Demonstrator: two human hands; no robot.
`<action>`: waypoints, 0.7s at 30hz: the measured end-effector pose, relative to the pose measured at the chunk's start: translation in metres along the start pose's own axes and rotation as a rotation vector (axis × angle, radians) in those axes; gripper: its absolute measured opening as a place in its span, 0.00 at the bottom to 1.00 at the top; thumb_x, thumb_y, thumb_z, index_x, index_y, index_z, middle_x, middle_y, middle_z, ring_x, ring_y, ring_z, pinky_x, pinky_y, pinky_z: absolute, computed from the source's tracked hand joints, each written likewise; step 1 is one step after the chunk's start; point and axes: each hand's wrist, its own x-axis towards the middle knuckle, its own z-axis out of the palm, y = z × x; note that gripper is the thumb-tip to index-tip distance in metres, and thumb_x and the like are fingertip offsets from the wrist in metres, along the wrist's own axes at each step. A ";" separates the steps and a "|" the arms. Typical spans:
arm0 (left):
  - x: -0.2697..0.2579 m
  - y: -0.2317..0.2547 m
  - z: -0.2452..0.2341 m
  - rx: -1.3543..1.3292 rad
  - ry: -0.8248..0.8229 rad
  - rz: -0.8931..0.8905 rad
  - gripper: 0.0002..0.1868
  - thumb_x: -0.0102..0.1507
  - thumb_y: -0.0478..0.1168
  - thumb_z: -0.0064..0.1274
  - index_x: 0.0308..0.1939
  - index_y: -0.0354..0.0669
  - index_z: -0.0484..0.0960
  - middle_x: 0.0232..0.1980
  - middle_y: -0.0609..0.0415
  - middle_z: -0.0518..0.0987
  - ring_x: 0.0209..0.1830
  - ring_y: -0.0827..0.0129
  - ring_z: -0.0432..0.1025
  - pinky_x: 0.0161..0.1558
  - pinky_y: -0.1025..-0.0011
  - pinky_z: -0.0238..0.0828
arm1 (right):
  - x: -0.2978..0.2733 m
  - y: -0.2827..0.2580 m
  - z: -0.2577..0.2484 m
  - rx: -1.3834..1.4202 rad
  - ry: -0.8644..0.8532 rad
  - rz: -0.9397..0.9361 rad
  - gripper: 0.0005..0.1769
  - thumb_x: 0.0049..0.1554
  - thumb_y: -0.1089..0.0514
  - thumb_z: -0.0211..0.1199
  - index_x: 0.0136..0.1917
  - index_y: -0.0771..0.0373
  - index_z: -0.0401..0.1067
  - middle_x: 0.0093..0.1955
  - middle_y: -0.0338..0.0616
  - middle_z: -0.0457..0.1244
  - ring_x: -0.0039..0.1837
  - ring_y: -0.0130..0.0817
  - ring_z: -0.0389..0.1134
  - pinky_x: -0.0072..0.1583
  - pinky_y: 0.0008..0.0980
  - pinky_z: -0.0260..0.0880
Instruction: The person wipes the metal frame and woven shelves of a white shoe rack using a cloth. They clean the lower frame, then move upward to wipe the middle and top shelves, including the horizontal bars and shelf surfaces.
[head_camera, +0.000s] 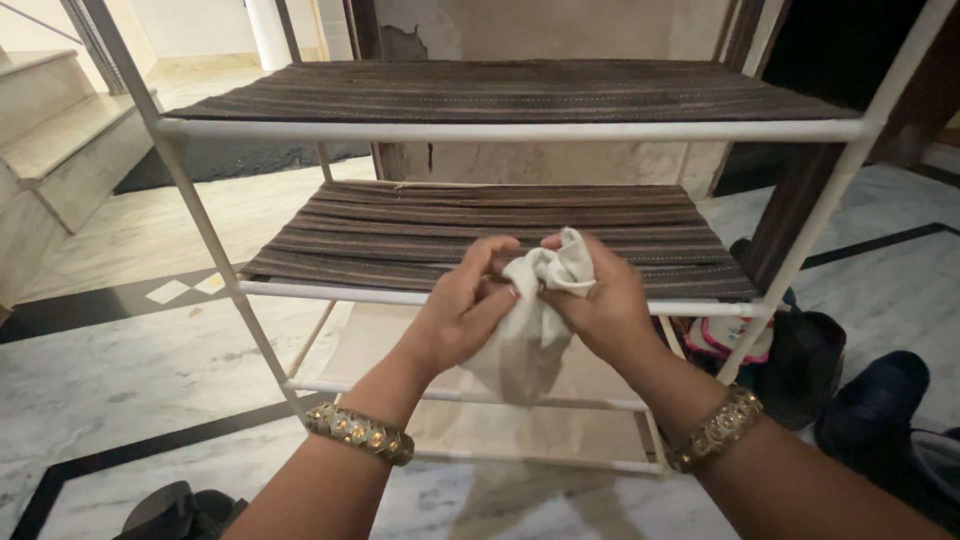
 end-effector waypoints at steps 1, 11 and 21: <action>-0.003 -0.001 0.002 -0.008 -0.024 -0.042 0.27 0.61 0.33 0.56 0.63 0.43 0.67 0.48 0.49 0.80 0.41 0.61 0.78 0.44 0.68 0.74 | 0.000 0.001 -0.002 -0.047 0.039 0.018 0.21 0.48 0.61 0.74 0.56 0.60 0.74 0.49 0.40 0.73 0.52 0.24 0.73 0.54 0.28 0.73; -0.022 -0.027 0.006 1.135 -0.239 -0.348 0.10 0.58 0.47 0.59 0.40 0.52 0.85 0.40 0.49 0.85 0.45 0.53 0.79 0.48 0.56 0.75 | -0.007 0.025 -0.050 -0.219 -0.181 -0.224 0.18 0.43 0.67 0.72 0.48 0.56 0.76 0.51 0.42 0.70 0.55 0.36 0.74 0.56 0.34 0.74; -0.036 -0.100 0.006 0.911 0.260 -0.336 0.15 0.61 0.42 0.50 0.51 0.50 0.83 0.52 0.42 0.82 0.50 0.44 0.76 0.52 0.51 0.73 | -0.045 0.054 -0.079 -0.823 -0.257 -0.866 0.12 0.46 0.63 0.66 0.46 0.55 0.75 0.55 0.42 0.66 0.56 0.45 0.70 0.53 0.42 0.71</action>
